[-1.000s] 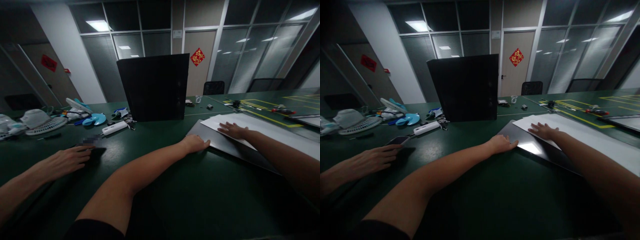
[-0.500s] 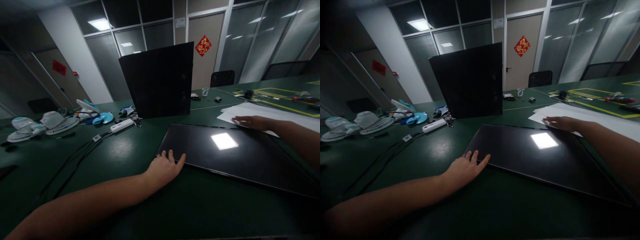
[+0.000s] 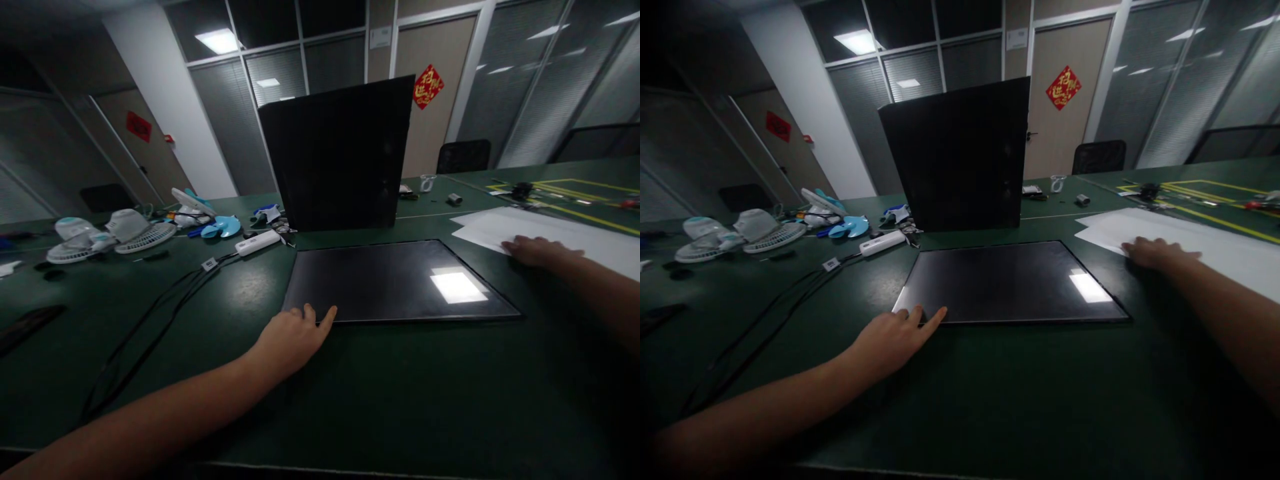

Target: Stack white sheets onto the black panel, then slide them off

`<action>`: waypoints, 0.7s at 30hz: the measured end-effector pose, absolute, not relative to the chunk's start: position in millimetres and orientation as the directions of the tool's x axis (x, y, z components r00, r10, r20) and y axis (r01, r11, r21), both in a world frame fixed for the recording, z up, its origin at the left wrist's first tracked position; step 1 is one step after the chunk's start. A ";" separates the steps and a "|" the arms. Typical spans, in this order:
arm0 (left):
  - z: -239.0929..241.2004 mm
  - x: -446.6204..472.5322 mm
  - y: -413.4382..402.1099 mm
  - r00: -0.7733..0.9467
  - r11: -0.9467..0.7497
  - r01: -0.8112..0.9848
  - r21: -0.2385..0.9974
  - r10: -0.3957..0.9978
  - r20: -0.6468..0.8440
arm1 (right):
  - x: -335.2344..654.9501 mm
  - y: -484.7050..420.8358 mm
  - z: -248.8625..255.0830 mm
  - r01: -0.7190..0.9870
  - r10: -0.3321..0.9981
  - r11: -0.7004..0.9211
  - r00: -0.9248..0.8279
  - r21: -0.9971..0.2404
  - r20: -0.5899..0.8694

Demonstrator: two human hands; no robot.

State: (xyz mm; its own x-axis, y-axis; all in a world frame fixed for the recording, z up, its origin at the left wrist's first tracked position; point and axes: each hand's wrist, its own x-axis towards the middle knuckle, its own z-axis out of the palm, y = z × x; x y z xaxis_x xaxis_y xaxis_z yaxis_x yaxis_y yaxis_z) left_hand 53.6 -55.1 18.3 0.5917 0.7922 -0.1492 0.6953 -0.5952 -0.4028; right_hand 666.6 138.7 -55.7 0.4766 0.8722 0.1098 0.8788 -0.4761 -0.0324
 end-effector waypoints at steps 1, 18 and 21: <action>20.6 49.0 -48.7 0.618 -0.622 0.676 -0.395 0.771 -0.157 | 667.5 138.4 -54.3 0.859 0.857 -0.509 0.512 -0.057 0.061; -7.6 -5.4 20.6 0.477 -0.467 0.875 0.126 0.877 -0.057 | 605.1 85.9 15.9 0.916 0.871 -0.400 0.373 0.020 0.321; -8.5 -5.7 21.6 0.489 -0.479 0.862 0.163 0.872 -0.022 | 581.8 77.8 58.4 0.961 0.914 -0.269 0.234 0.062 0.332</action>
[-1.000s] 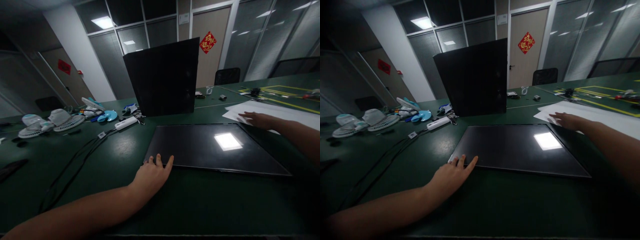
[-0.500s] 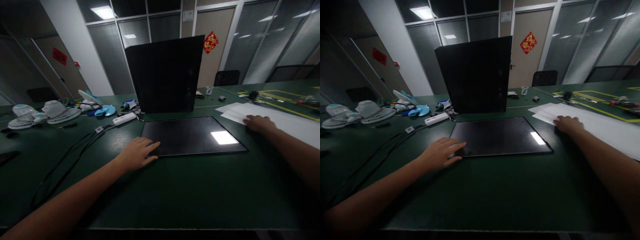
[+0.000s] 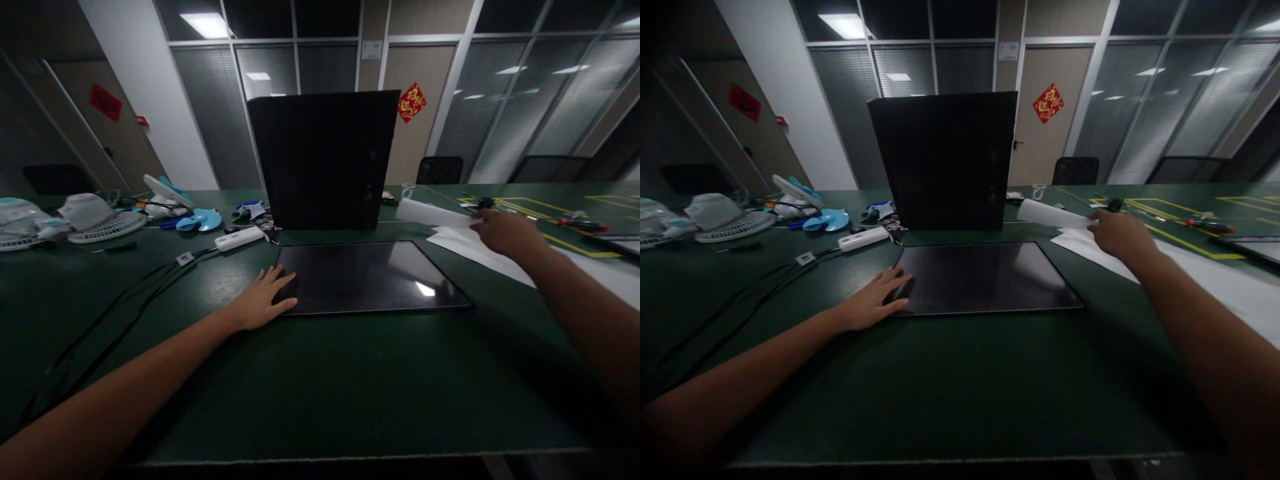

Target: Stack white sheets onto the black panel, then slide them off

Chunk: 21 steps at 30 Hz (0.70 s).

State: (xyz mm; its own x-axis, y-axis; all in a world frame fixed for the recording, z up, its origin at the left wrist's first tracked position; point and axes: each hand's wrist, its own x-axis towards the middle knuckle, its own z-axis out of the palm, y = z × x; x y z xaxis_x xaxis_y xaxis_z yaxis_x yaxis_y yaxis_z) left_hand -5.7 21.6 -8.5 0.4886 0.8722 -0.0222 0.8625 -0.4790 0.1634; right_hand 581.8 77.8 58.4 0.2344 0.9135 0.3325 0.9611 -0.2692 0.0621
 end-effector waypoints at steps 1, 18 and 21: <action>-9.5 -6.4 22.2 0.491 -0.482 0.857 0.182 0.871 -0.006 | 570.8 73.6 70.8 0.982 0.940 -0.178 0.152 0.060 0.305; -6.5 -7.4 21.8 0.487 -0.468 0.851 0.240 0.873 -0.024 | 369.5 6.2 -12.9 0.679 0.676 0.731 -0.712 -0.058 0.188; -3.0 -4.7 20.3 0.477 -0.449 0.854 0.263 0.878 -0.047 | 402.4 30.2 5.9 0.777 0.770 0.624 -0.593 -0.082 0.238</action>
